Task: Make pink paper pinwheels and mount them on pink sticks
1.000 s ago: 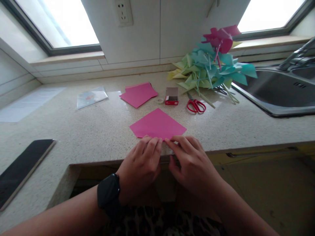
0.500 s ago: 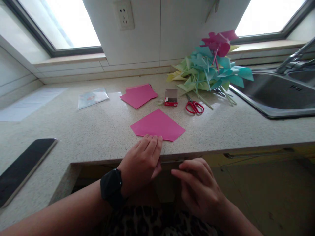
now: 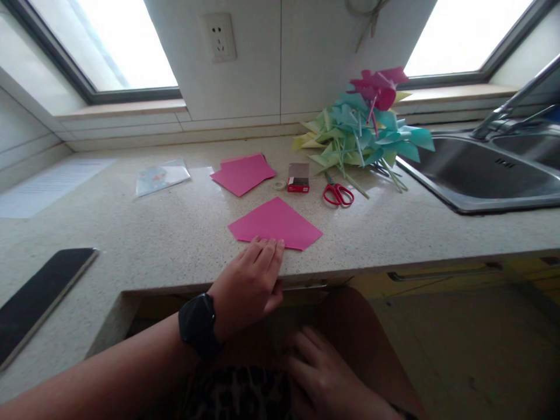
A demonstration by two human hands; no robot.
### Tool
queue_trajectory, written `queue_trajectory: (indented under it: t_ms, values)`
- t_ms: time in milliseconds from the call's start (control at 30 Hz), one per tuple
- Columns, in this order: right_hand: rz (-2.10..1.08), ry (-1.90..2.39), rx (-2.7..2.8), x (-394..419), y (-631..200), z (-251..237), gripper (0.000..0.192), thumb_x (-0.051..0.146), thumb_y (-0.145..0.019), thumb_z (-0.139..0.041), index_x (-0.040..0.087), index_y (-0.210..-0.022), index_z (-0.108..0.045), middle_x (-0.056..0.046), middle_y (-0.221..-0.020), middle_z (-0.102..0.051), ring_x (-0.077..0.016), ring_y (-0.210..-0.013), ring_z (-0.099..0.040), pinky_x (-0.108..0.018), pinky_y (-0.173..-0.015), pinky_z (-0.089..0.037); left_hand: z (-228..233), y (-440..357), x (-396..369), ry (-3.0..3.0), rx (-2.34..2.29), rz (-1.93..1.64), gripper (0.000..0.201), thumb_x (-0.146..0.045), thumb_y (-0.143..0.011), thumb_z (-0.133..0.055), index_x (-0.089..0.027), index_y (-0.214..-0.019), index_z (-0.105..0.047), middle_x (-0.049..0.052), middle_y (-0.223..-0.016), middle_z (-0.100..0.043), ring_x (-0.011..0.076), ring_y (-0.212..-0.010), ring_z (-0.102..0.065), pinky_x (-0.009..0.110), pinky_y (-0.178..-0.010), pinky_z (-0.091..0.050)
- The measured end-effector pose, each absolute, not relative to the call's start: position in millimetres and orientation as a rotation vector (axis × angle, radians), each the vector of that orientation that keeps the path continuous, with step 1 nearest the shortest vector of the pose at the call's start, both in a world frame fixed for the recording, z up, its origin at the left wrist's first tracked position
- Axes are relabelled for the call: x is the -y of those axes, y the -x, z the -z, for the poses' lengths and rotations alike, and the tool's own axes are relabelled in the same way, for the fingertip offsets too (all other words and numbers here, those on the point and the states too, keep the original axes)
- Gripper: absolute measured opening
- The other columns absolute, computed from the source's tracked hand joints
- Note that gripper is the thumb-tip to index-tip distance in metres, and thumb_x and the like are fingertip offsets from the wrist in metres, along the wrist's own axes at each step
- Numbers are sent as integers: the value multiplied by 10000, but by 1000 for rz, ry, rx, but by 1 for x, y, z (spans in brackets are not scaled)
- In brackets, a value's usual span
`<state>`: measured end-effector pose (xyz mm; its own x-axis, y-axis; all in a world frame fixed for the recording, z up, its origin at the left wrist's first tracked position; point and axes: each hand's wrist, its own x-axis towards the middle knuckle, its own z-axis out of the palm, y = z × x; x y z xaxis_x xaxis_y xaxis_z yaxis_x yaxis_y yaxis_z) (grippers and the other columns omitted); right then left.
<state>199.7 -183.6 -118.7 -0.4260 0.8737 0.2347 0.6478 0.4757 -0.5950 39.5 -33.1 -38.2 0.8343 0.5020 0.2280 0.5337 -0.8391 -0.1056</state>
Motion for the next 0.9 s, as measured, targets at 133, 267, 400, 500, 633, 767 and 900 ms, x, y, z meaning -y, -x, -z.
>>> queue_trajectory:
  t_ms: [133,267,400,500,633,767,900]
  values:
    - [-529,1198,2289,176,-196,112,320,83,-761,-590,211,-1044,-663,-54,-1043,-668,-233,-917,-570,-358,-766,-520,38,-39,32,2861,816,296,656,-234,-863,-566,36,-1448,-445,241,-1363,-575,367,-1241,-524,483,-1107,-438]
    - [-361,1131,2241,157,-211,87,329,83,-806,-559,194,-1102,-651,-66,-1031,-663,-227,-901,-564,-386,-785,-513,37,-38,31,2868,803,301,651,-229,-859,-568,37,-1442,-451,240,-1347,-583,364,-1228,-530,482,-1096,-443]
    - [-81,1094,2113,133,-237,58,371,60,-837,-548,184,-1176,-632,-75,-1037,-673,-222,-917,-575,-411,-826,-496,35,-38,30,2883,805,285,657,-242,-854,-585,29,-1438,-461,237,-1340,-587,360,-1219,-535,474,-1088,-448]
    - [77,1215,2049,115,-249,45,382,40,-848,-559,182,-1196,-626,-84,-1097,-688,-231,-980,-596,-439,-890,-481,34,-38,30,2882,797,295,645,-236,-850,-586,30,-1427,-473,237,-1345,-587,360,-1215,-537,473,-1079,-454]
    - [129,1323,2145,99,-243,43,395,99,-896,-544,162,-1281,-611,-104,-1237,-675,-265,-1105,-586,-466,-978,-457,34,-38,30,2873,784,322,612,-236,-843,-602,22,-1390,-511,238,-1341,-597,359,-1197,-552,483,-1069,-464]
    - [159,1453,2161,94,-229,47,421,151,-910,-532,121,-1323,-605,-125,-1259,-662,-288,-1124,-574,-477,-1004,-442,35,-37,29,2874,742,374,586,-250,-840,-622,17,-1354,-540,240,-1332,-613,349,-1204,-565,491,-1095,-450]
    - [146,1542,2128,94,-223,48,447,173,-891,-547,122,-1330,-612,-128,-1261,-649,-302,-1146,-556,-475,-1021,-425,38,-35,29,2860,714,399,573,-236,-845,-614,24,-1351,-539,244,-1333,-617,348,-1212,-576,491,-1099,-453]
